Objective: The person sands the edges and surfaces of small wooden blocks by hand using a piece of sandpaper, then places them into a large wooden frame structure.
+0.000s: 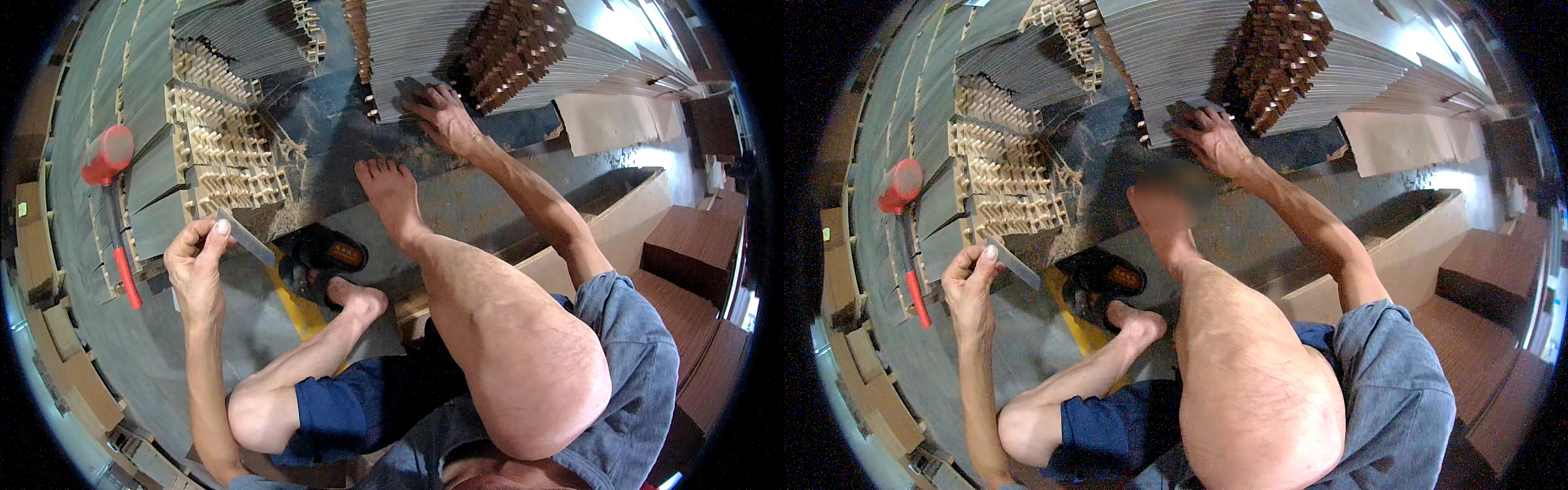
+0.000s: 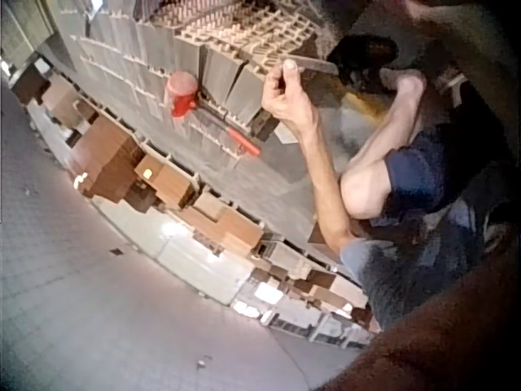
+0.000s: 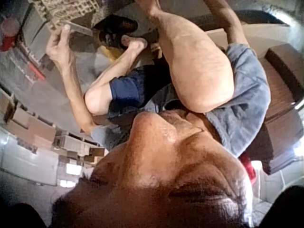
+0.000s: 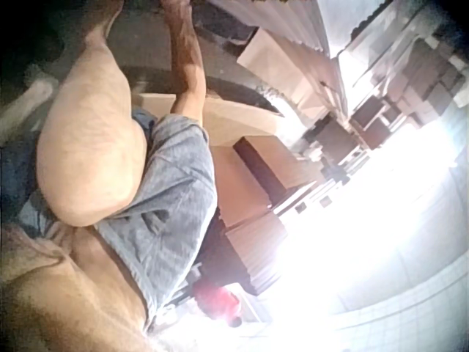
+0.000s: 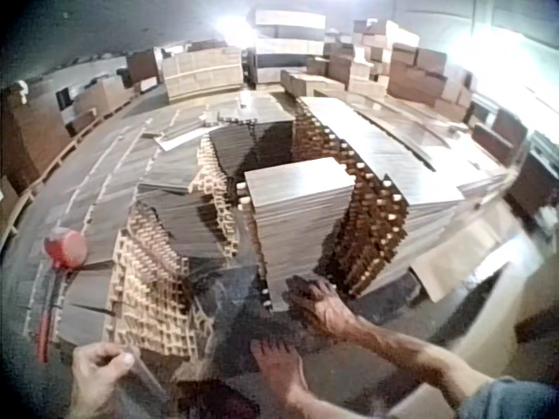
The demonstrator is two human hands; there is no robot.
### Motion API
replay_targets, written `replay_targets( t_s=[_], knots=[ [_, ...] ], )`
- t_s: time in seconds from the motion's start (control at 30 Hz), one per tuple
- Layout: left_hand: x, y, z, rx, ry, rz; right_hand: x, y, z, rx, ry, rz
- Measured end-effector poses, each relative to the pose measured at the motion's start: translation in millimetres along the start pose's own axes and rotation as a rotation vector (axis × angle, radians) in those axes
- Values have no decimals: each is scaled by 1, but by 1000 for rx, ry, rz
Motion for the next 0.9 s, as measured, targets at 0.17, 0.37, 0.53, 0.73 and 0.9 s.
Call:
replay_targets(
  t_s=[0.17, 0.37, 0.53, 0.73, 0.9],
  knots=[
    [-1, -4, -2, 42, -31, 3, -5, -4, 1, -85, 60, 70],
    [9, 1, 9, -17, -5, 12, 38, 24, 13, -58, -765, -436],
    [14, -3, 9, 37, 25, 23, 24, 58, -18, -85, -1568, -898],
    [8, -4, 10, 53, -5, -19, 2, 44, -34, -295, -1644, -753],
    [9, 0, 13, 25, 9, -1, 9, 33, -24, -392, -1992, -1044]
  ],
)
Point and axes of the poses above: each hand's wrist, its own y-axis away from the middle knuckle, its own z-axis out of the back of the hand, x = y × z, the point moved 2 cm from there along -y, towards the middle knuckle, and after that the axes turned 3 degrees about -z, right-handed, at the moved point
